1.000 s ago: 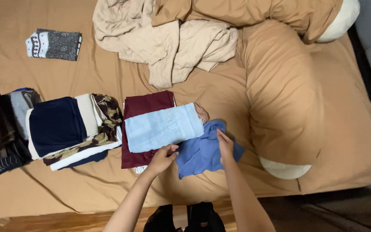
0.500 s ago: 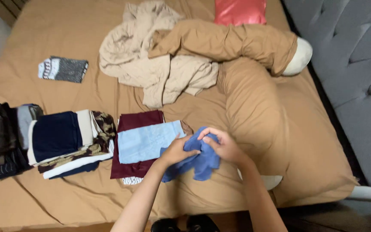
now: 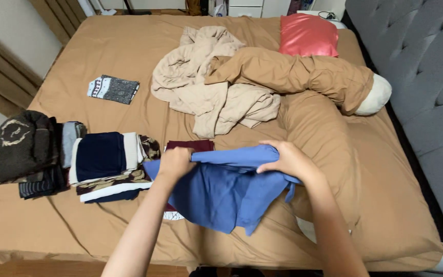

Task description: Organizing and putting away folded clothes and personal items into a bedroom wardrobe.

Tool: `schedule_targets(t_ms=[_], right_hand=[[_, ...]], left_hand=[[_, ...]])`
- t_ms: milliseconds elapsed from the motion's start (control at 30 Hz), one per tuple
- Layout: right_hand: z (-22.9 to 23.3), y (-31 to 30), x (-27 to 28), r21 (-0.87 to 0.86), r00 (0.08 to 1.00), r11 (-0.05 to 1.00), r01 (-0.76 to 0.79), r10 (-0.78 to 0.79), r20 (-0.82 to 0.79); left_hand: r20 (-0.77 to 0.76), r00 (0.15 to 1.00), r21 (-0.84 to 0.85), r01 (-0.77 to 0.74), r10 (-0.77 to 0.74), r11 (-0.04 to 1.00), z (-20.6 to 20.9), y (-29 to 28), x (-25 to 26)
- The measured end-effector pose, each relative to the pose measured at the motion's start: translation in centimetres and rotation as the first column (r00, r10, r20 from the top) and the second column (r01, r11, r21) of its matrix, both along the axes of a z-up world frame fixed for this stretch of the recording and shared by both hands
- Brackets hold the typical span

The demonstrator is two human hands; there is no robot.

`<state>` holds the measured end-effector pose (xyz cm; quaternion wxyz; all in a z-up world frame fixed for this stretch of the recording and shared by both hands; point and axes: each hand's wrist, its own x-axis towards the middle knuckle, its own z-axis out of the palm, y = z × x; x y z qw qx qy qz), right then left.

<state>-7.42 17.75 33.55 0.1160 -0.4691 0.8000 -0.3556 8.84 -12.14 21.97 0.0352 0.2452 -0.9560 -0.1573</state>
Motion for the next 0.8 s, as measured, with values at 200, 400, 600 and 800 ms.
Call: schedule_targets(t_ms=[200,400,600,800], right_hand=[[-2.4,-1.2,-1.7,0.152,0.985,0.974,0.170,-0.163,-0.060],[-2.1,-2.9,-2.6,-0.146,0.942,0.971,0.190,-0.223,-0.251],[-0.9,-4.7,-4.6,0.017,0.841,0.928,0.372,-0.329,-0.430],[-6.4,-7.7,-10.9,-0.250,0.878,0.856,0.453,-0.477,-0.045]], left_hand=[[0.071,0.993,-0.211,0.108,-0.095,0.972,3.9,-3.1,0.9],[0.114,0.993,-0.256,0.050,-0.021,0.966,3.7,-7.6,0.4],[-0.043,0.992,-0.289,-0.126,0.119,0.949,5.2,-10.7,-1.7],[-0.116,0.815,0.865,-0.199,0.568,0.461,3.5,-13.4,-6.4]])
